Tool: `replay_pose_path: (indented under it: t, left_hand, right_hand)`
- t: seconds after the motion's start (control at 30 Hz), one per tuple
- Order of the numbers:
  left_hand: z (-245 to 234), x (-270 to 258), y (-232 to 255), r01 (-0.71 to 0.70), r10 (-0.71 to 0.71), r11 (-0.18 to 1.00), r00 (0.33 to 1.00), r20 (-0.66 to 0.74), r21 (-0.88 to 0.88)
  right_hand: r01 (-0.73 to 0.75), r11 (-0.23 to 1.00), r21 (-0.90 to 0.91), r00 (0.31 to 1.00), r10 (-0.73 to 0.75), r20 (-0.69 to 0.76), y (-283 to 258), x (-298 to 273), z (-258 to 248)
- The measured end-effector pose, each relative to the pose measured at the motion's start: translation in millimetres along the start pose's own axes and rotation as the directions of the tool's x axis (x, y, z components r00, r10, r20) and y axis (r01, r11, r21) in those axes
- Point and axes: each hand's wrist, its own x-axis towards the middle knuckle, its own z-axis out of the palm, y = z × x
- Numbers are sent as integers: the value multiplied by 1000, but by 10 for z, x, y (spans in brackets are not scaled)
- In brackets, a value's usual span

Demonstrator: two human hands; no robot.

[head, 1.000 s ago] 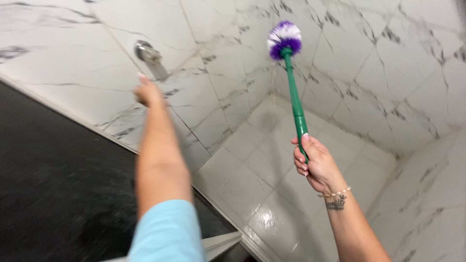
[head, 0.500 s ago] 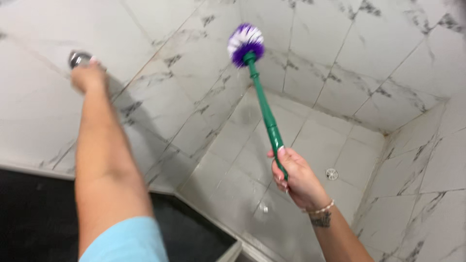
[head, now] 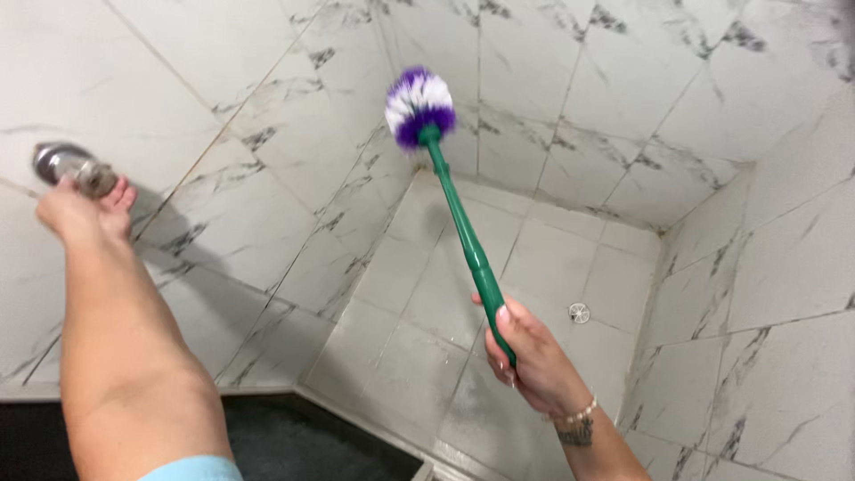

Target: The person cleans a toilet bowl with a brush, rinses the brush under a shower head, wipes the toilet seat with a sponge, and washes a small bowl and sponge in a sink.

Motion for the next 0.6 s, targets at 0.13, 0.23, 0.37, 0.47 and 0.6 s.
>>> replay_pose_path:
  t: [0.13,0.23,0.37,0.47,0.6]
  left_hand:
    - [-188,-24,-110,38,6,977,979,205,-210]
    - [-219,4,-215,-20,90,962,965,246,-272]
    - [-125,-34,-256,-44,90,965,982,168,-260]
    - [-52,-78,-324,-63,88,975,990,113,-215]
    - [130,-103,-207,-20,19,996,1000,-6,-89]
  right_hand:
    - [-4,999,34,999,6,-54,270,-124,-204]
    - [10,997,75,996,-3,-90,469,-206,-382]
    - [-61,995,73,973,76,-220,608,-369,-533]
    - [-113,993,40,947,119,-300,616,-427,-569]
    - [-101,995,-27,957,89,-277,559,-440,-547]
